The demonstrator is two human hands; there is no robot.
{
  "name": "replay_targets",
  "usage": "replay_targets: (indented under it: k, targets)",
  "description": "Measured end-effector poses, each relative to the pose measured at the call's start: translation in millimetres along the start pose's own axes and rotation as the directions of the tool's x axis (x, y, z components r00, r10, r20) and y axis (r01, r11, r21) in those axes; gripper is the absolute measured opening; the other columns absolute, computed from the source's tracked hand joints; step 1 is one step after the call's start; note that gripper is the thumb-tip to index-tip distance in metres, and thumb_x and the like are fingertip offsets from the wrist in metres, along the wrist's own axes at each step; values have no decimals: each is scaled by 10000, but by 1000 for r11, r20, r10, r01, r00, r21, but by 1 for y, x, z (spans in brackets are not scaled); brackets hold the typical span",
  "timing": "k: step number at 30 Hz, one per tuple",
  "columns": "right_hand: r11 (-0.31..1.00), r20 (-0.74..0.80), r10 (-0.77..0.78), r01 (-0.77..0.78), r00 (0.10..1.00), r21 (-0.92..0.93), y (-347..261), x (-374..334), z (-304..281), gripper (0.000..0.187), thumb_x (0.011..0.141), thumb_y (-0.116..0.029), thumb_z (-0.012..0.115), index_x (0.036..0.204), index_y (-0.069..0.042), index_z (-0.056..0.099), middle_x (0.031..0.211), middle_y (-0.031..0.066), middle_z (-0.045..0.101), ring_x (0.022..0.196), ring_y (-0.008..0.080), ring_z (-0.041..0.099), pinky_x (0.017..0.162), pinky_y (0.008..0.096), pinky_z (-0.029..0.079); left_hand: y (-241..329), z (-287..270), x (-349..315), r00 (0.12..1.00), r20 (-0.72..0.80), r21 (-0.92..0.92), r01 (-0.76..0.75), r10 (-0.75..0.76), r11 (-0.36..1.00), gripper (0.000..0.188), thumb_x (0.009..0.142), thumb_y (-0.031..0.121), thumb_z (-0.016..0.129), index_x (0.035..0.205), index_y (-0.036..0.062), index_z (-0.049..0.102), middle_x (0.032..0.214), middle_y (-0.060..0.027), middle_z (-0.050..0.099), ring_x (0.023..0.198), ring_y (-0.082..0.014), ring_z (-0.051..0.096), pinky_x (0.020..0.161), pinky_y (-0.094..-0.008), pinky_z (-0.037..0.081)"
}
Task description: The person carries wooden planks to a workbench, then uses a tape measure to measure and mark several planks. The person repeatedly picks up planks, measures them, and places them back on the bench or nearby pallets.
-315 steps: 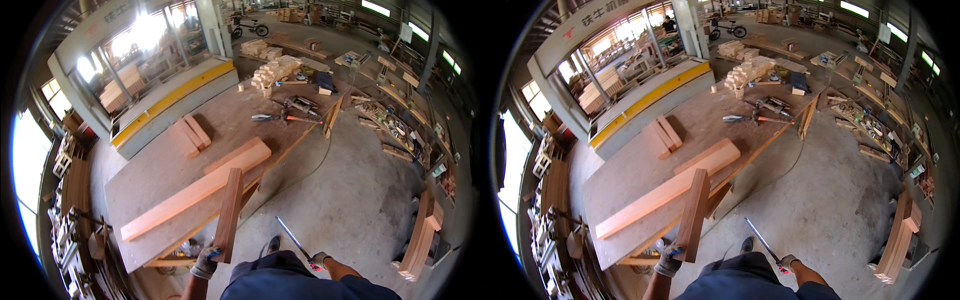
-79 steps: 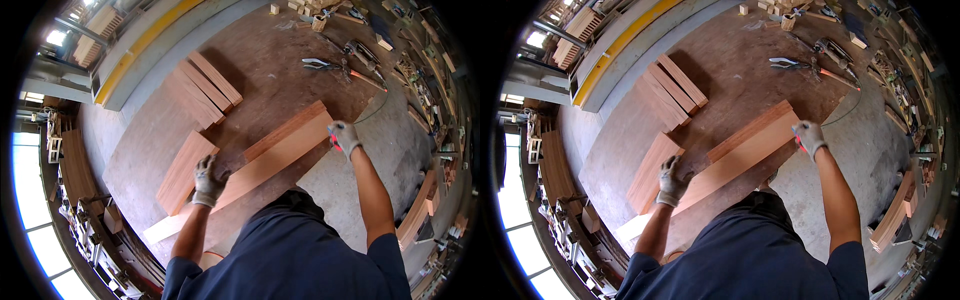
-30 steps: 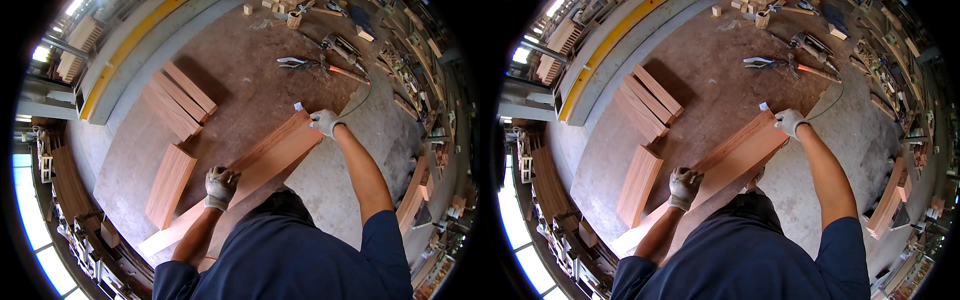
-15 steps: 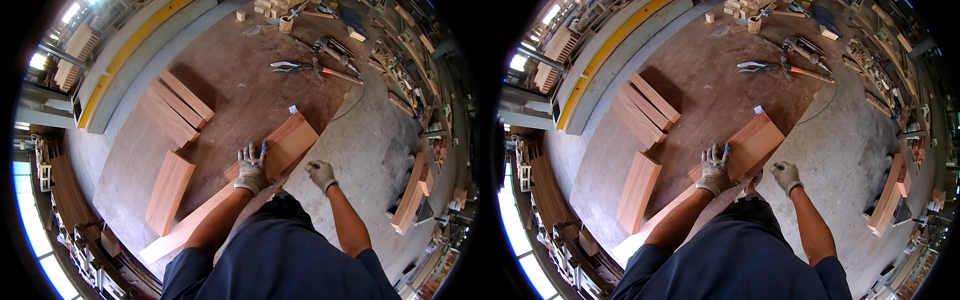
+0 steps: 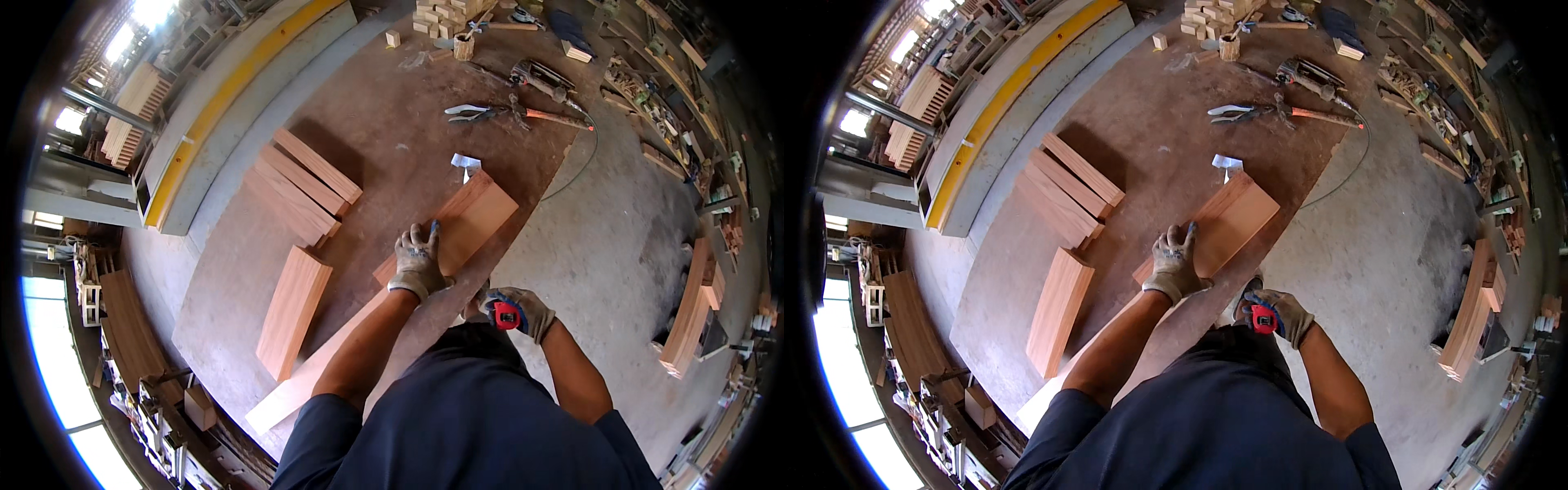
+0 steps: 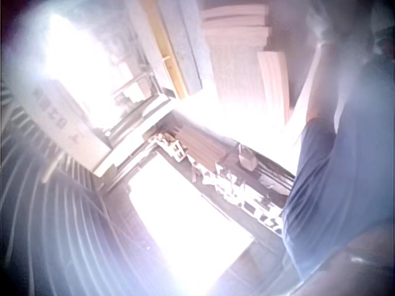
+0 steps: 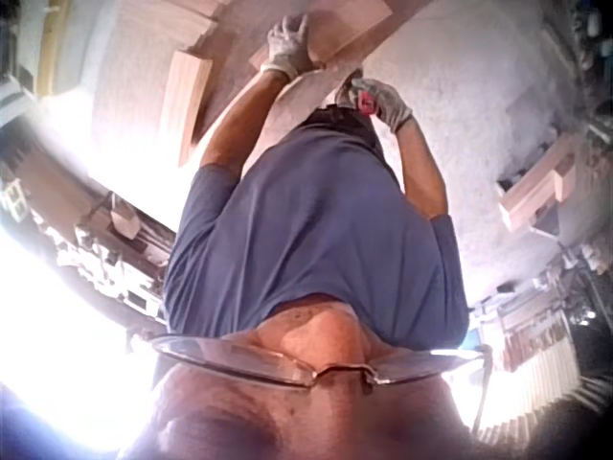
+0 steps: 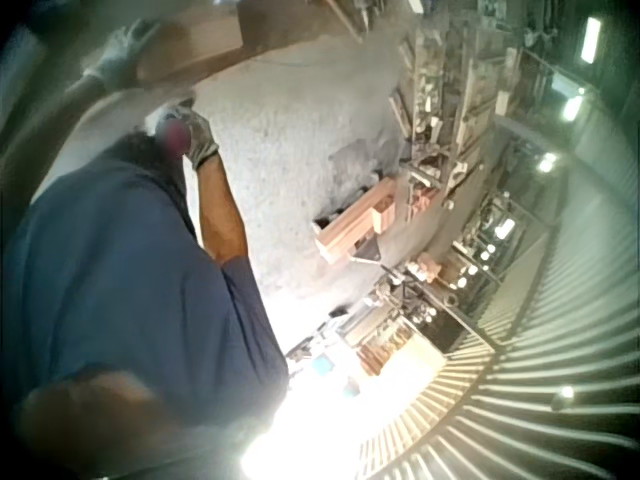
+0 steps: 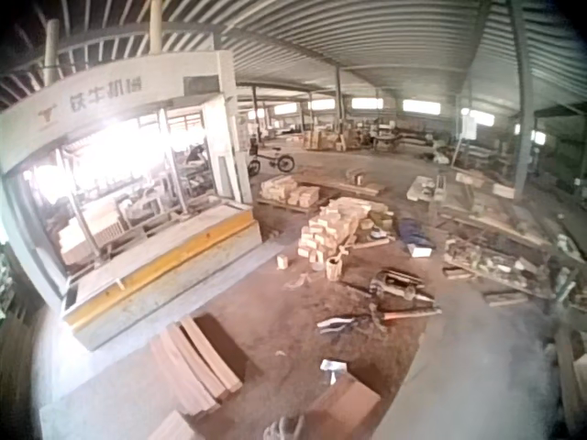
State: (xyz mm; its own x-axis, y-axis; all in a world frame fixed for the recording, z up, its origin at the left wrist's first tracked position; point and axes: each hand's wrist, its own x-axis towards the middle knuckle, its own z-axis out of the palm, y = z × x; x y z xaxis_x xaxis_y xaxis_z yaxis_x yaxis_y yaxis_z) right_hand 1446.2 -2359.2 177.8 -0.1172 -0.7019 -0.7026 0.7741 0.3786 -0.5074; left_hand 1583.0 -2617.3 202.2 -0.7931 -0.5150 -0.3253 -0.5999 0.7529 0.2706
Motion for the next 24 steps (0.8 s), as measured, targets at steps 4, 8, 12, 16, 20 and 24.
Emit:
replay_targets:
  k: [4, 8, 12, 16, 20, 24]
  targets:
    - [993, -24, -46, 44, 999, -106, 22, -8, -4, 345, 984, -233, 679, 1163, 61, 692, 1091, 135, 736, 932, 217, 715, 872, 339, 591, 4, -4, 3, 1000, 20, -19, 13, -13, 1000, 1315, 564, 517, 917, 1630, 106, 264, 1509, -274, 376, 1360, -454, 413, 1153, -525, 331]
    - [991, 23, -96, 98, 995, -95, 46, -11, -17, 343, 959, -221, 724, 1175, 45, 697, 1064, 100, 740, 942, 190, 703, 895, 318, 570, 6, -1, 3, 1000, 11, -20, 16, -16, 1000, 1314, 559, 505, 918, 1630, 110, 266, 1459, -263, 411, 1319, -438, 440, 1133, -518, 346]
    - [988, -83, 67, -77, 994, -131, 47, -31, -4, 368, 939, -171, 738, 1230, 46, 677, 1139, 102, 730, 1015, 195, 688, 965, 337, 545, 3, 6, 0, 1000, -10, -26, 16, -16, 1000, 1316, 551, 512, 918, 1627, 115, 272, 1456, -263, 411, 1337, -444, 423, 1141, -525, 337]
    - [971, -129, 119, -142, 985, -193, 50, -33, 0, 419, 914, -121, 740, 1299, 22, 654, 1183, 99, 724, 1062, 181, 670, 972, 338, 541, 2, 8, 1, 1000, -18, -40, -7, 7, 999, 1289, 567, 543, 913, 1618, 120, 299, 1505, -274, 376, 1394, -468, 372, 1183, -550, 288]
    - [891, -277, -117, -22, 954, -453, 32, -20, 12, 562, 853, -160, 777, 1359, 16, 609, 1220, 144, 709, 1105, 216, 667, 984, 344, 533, 15, 7, -7, 977, -190, 21, -95, 97, 995, 1188, 619, 568, 904, 1579, 111, 375, 1549, -283, 337, 1433, -488, 331, 1225, -562, 220]
    - [547, -219, -498, 108, 839, -830, -8, -17, 56, 711, 794, -176, 790, 1430, 12, 534, 1245, 208, 680, 1136, 283, 672, 997, 365, 528, 46, 32, -27, 972, -139, -503, -234, 189, 832, 430, 887, 341, 783, 1175, 31, 708, 1143, -224, 715, 997, -387, 705, 880, -440, 567]
